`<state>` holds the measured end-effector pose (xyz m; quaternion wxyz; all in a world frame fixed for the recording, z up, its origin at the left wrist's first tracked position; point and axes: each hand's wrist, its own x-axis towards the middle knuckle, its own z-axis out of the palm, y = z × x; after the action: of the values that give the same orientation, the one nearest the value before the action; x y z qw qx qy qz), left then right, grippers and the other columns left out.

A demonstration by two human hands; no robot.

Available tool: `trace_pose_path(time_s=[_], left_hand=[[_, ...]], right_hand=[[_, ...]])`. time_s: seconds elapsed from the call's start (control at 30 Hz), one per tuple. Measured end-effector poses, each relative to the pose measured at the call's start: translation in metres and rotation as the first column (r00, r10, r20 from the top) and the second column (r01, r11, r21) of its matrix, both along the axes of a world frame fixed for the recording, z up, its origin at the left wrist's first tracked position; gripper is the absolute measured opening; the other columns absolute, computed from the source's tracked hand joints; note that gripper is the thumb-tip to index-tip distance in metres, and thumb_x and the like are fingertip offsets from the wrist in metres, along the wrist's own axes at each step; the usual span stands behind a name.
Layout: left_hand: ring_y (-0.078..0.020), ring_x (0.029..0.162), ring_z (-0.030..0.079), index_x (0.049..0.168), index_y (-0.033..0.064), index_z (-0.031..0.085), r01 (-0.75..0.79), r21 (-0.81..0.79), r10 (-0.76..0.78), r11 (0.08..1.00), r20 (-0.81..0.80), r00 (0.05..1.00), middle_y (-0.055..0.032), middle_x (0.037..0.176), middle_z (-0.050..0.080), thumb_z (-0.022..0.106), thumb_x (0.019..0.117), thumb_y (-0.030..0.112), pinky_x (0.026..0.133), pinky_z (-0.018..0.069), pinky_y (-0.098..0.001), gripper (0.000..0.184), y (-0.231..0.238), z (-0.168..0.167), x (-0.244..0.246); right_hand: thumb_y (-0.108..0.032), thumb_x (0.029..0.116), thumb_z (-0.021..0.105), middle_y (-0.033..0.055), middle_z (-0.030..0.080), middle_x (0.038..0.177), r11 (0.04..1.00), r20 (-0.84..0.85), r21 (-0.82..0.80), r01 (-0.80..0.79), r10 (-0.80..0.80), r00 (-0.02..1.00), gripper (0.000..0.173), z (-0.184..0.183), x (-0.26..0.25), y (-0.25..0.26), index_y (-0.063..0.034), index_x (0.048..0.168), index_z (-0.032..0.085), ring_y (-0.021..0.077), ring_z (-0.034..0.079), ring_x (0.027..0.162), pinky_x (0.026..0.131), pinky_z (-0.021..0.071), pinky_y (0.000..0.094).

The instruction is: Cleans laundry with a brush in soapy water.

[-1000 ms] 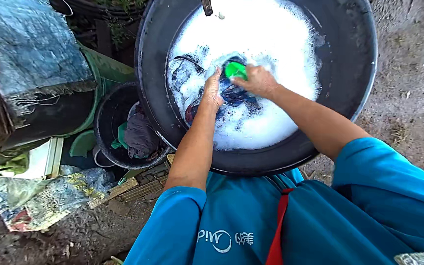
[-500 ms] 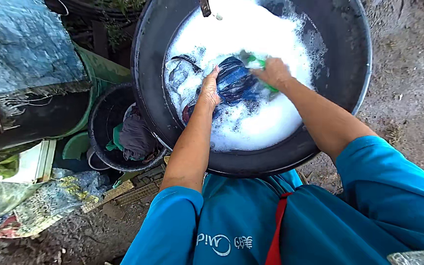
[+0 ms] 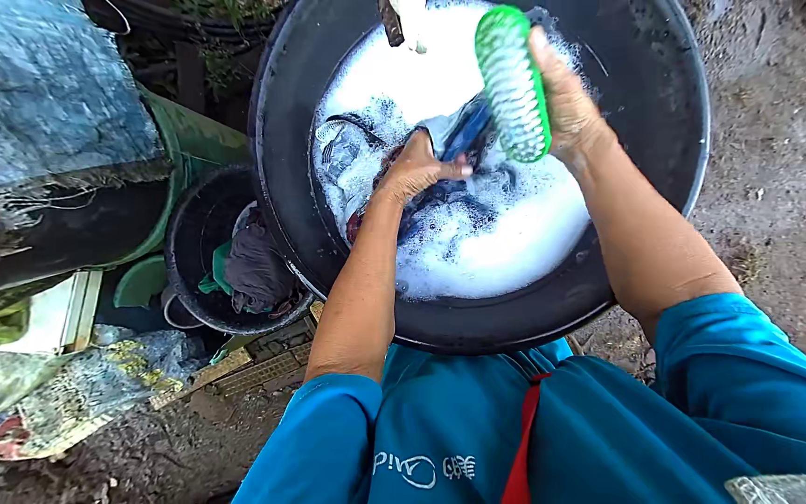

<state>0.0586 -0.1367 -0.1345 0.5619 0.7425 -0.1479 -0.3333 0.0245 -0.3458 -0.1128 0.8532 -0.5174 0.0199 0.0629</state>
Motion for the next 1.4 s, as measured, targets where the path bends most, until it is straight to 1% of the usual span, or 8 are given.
trace_pose_path(time_s=[0.13, 0.27, 0.37, 0.63, 0.87, 1.07, 1.3, 1.4], left_hand=[[-0.0071, 0.094, 0.068, 0.114, -0.0057, 0.062, 0.062, -0.025, -0.063, 0.998, -0.037, 0.997, -0.0073, 0.102, 0.071, 0.080, 0.0764, 0.000, 0.091, 0.0563, -0.0275, 0.042, 0.007, 0.009, 0.003], [-0.0061, 0.071, 0.066, 0.103, 0.0078, 0.060, -0.364, -0.171, 0.301, 0.916, -0.308, 0.903, 0.0042, 0.075, 0.066, 0.058, 0.1028, 0.014, 0.076, 0.0584, -0.0274, 0.006, 0.004, -0.001, 0.006], [-0.0147, 0.082, 0.064, 0.126, 0.0058, 0.053, -0.567, 0.004, 0.496, 0.823, -0.490, 0.717, -0.0047, 0.091, 0.062, 0.054, 0.1073, 0.033, 0.079, 0.0572, -0.0341, 0.033, -0.004, -0.021, 0.010], [-0.0143, 0.079, 0.063, 0.107, 0.0126, 0.056, -0.766, -0.017, 0.562, 0.643, -0.670, 0.486, -0.0038, 0.087, 0.062, 0.039, 0.1099, 0.032, 0.070, 0.0551, -0.0333, 0.026, -0.010, -0.033, -0.004], [-0.0280, 0.135, 0.052, 0.148, 0.0131, 0.047, -0.675, 0.142, 0.605, 0.724, -0.600, 0.523, -0.0129, 0.146, 0.053, 0.050, 0.1078, 0.035, 0.106, 0.0470, -0.0544, 0.046, -0.014, -0.028, -0.002], [-0.0147, 0.088, 0.062, 0.114, 0.0131, 0.055, -0.778, 0.009, 0.574, 0.628, -0.681, 0.455, -0.0045, 0.097, 0.061, 0.032, 0.1115, 0.032, 0.076, 0.0547, -0.0339, 0.030, -0.008, -0.026, -0.011], [-0.0280, 0.125, 0.058, 0.144, 0.0101, 0.049, -0.660, 0.151, 0.581, 0.736, -0.641, 0.502, -0.0150, 0.137, 0.058, 0.059, 0.1028, 0.026, 0.099, 0.0524, -0.0510, 0.045, -0.012, -0.027, -0.002], [-0.0196, 0.101, 0.064, 0.131, 0.0077, 0.054, -0.633, 0.096, 0.540, 0.768, -0.628, 0.560, -0.0098, 0.113, 0.064, 0.057, 0.1051, 0.024, 0.086, 0.0563, -0.0396, 0.031, -0.007, -0.019, -0.001]], right_hand=[[-0.030, 0.1122, 0.027, -0.0023, 0.072, 0.091, 0.974, 0.026, 0.116, 0.196, -0.200, 0.980, 0.037, 0.001, 0.007, -0.027, -0.0146, 0.109, 0.060, 0.0052, 0.071, 0.084, 0.078, 0.0613, 0.0244], [-0.036, 0.1053, 0.056, 0.0004, 0.066, 0.076, 0.740, -0.183, -0.596, 0.310, -0.502, 0.845, 0.032, -0.034, 0.011, -0.031, -0.0056, 0.099, 0.063, 0.0095, 0.065, 0.065, 0.062, 0.0569, 0.0295], [-0.039, 0.0983, 0.068, 0.0343, 0.061, 0.126, 0.435, -0.295, -0.898, -0.069, -0.479, 0.827, 0.064, -0.058, -0.003, -0.028, 0.0137, 0.133, 0.054, 0.0460, 0.061, 0.119, 0.102, 0.0460, 0.0622], [-0.046, 0.0989, 0.065, 0.0252, 0.069, 0.096, 0.413, -0.161, -0.894, -0.174, 0.066, 0.985, 0.057, -0.024, -0.009, 0.075, 0.0087, 0.114, 0.063, 0.0410, 0.069, 0.093, 0.085, 0.0527, 0.0618], [-0.056, 0.0999, 0.059, 0.0332, 0.064, 0.119, 0.198, -0.426, -0.897, -0.396, -0.141, 0.894, 0.068, -0.050, -0.004, 0.004, 0.0109, 0.114, 0.064, 0.0487, 0.062, 0.116, 0.094, 0.0460, 0.0682], [-0.052, 0.0987, 0.062, 0.0242, 0.067, 0.094, 0.340, -0.210, -0.907, -0.246, 0.140, 0.968, 0.059, -0.016, -0.011, 0.078, 0.0072, 0.100, 0.067, 0.0404, 0.067, 0.092, 0.082, 0.0508, 0.0609], [-0.052, 0.1024, 0.055, 0.0347, 0.063, 0.119, 0.130, -0.465, -0.885, -0.448, -0.187, 0.865, 0.066, -0.048, -0.002, -0.004, 0.0119, 0.111, 0.064, 0.0503, 0.062, 0.115, 0.092, 0.0467, 0.0699], [-0.048, 0.1007, 0.062, 0.0370, 0.061, 0.117, 0.157, -0.550, -0.834, -0.530, -0.149, 0.822, 0.064, -0.039, 0.005, -0.031, 0.0147, 0.109, 0.063, 0.0511, 0.061, 0.113, 0.092, 0.0442, 0.0708]])
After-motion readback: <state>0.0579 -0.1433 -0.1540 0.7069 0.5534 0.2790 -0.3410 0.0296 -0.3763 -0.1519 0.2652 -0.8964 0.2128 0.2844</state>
